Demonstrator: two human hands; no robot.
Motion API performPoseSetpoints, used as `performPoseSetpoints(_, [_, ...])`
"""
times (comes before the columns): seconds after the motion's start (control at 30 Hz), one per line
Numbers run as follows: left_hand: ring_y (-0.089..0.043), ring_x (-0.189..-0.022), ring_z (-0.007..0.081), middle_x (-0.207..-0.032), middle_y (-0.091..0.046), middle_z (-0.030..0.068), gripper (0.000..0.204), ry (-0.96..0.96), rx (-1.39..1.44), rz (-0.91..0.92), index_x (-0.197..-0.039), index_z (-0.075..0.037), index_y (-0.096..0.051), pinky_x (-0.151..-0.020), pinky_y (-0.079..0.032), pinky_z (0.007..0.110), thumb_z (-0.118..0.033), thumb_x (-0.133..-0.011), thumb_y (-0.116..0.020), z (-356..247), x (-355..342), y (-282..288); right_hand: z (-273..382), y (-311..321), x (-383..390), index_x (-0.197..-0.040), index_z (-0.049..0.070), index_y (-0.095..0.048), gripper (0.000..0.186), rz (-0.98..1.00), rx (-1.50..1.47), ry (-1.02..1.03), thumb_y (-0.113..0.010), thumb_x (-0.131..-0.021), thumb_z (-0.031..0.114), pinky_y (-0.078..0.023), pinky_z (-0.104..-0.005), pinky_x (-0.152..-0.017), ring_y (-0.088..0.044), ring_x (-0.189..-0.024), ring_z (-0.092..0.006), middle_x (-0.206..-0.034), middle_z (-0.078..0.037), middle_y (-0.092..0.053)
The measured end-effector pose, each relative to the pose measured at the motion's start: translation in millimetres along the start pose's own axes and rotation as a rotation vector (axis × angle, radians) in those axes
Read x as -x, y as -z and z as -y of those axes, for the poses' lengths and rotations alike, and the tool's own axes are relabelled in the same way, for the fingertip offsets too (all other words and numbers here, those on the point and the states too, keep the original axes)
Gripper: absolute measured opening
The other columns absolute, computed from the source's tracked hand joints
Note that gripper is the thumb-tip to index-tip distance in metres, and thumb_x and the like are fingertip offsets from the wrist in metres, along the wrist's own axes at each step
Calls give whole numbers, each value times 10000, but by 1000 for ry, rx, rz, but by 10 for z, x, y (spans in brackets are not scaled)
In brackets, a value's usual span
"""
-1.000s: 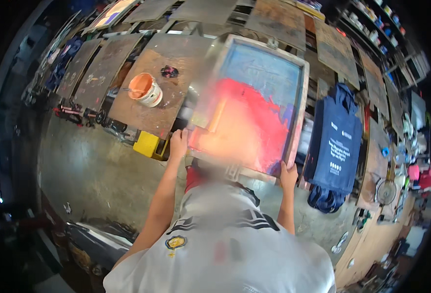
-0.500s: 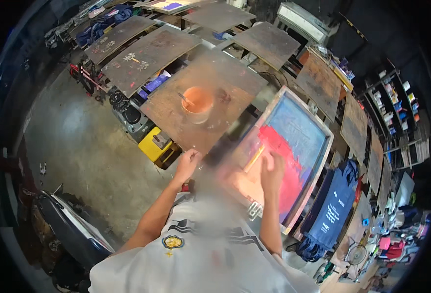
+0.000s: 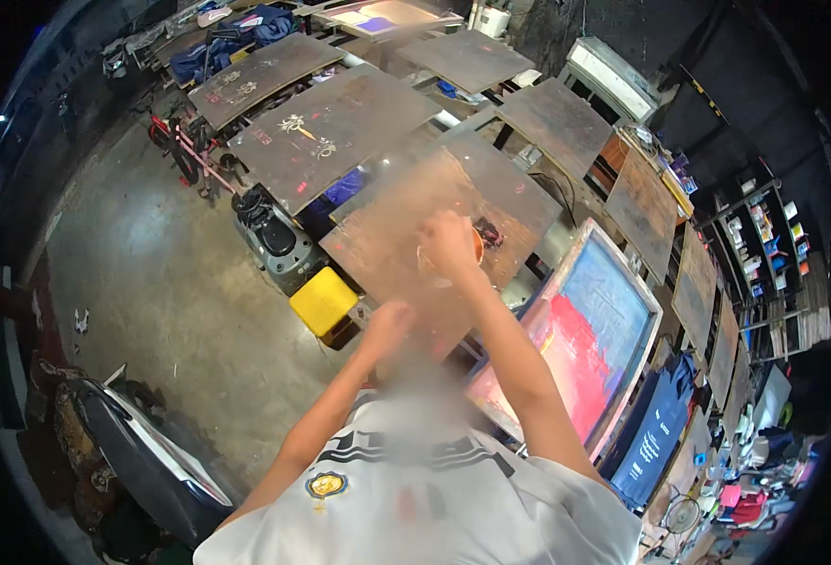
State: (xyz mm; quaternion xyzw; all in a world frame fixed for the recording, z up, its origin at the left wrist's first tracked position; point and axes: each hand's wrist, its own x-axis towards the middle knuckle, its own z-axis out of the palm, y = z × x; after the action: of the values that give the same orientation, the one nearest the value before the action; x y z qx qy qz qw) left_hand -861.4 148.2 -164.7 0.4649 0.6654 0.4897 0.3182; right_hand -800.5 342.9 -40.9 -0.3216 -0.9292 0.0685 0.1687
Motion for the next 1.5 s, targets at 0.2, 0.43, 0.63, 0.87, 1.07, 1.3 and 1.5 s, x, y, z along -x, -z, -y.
performPoseSetpoints(0.2, [-644,-939,228,-1052,-652,125,363,-111,-50,-33,-1136,-25,-615,-826,-512,335,-168,-832,-751,65,-334,115,-399,300,183,-762,60,-620,161,-107,-59,-104,-655,-825,205,-452,-479,-716,-641,-818,-340,-806,-133,-660])
performPoseSetpoints(0.43, [-430,-1302,399,-1408,-473,203,1068,-132,-97,64,-1465,-38,-356,-1096,-352,485,-306,-590,-907,48,-1018,90,-459,502,436,-840,6,-652,145,-15,-246,-241,-736,-761,94,-511,-413,-658,-644,-722,-343,-760,-176,-643])
performPoseSetpoints(0.63, [-397,-1344,378,-1451,-475,130,1161,-56,-140,141,-1471,-97,-387,-1121,-302,504,-329,-484,-952,-78,-1315,-57,-516,702,577,-862,7,-635,154,12,-221,-196,-703,-794,126,-492,-470,-783,-639,-854,-376,-841,-182,-660])
performPoseSetpoints(0.87, [-543,-1230,362,-1335,-574,148,1034,-303,-26,-7,-1378,-73,-478,-1034,-428,462,-266,-484,-963,-176,-1180,-246,-518,894,852,-871,19,-611,101,-66,-55,-112,-654,-830,100,-460,-464,-812,-624,-862,-375,-832,-186,-649])
performPoseSetpoints(1.07, [-563,-1200,375,-1300,-582,174,971,-495,-124,33,-1360,-52,-476,-1008,-455,448,-280,-539,-943,-635,-1053,-347,-684,573,1425,-862,1,-600,80,28,-184,-114,-636,-832,66,-488,-491,-728,-630,-779,-420,-773,-216,-633])
performPoseSetpoints(1.3, [-542,-1237,371,-1345,-551,197,1105,-456,-181,65,-1430,2,-412,-1047,-428,450,-322,-519,-947,-375,-894,-386,-661,814,1761,-849,-1,-588,74,-175,-494,-264,-648,-834,40,-486,-482,-707,-627,-802,-420,-792,-215,-632])
performPoseSetpoints(1.5, [-484,-1279,375,-1383,-509,180,1018,-451,-310,128,-1422,-55,-452,-1073,-413,461,-215,-534,-923,-542,-648,-483,-769,641,2113,-931,20,-591,94,-122,-109,-177,-632,-859,64,-474,-485,-707,-606,-774,-408,-779,-204,-622])
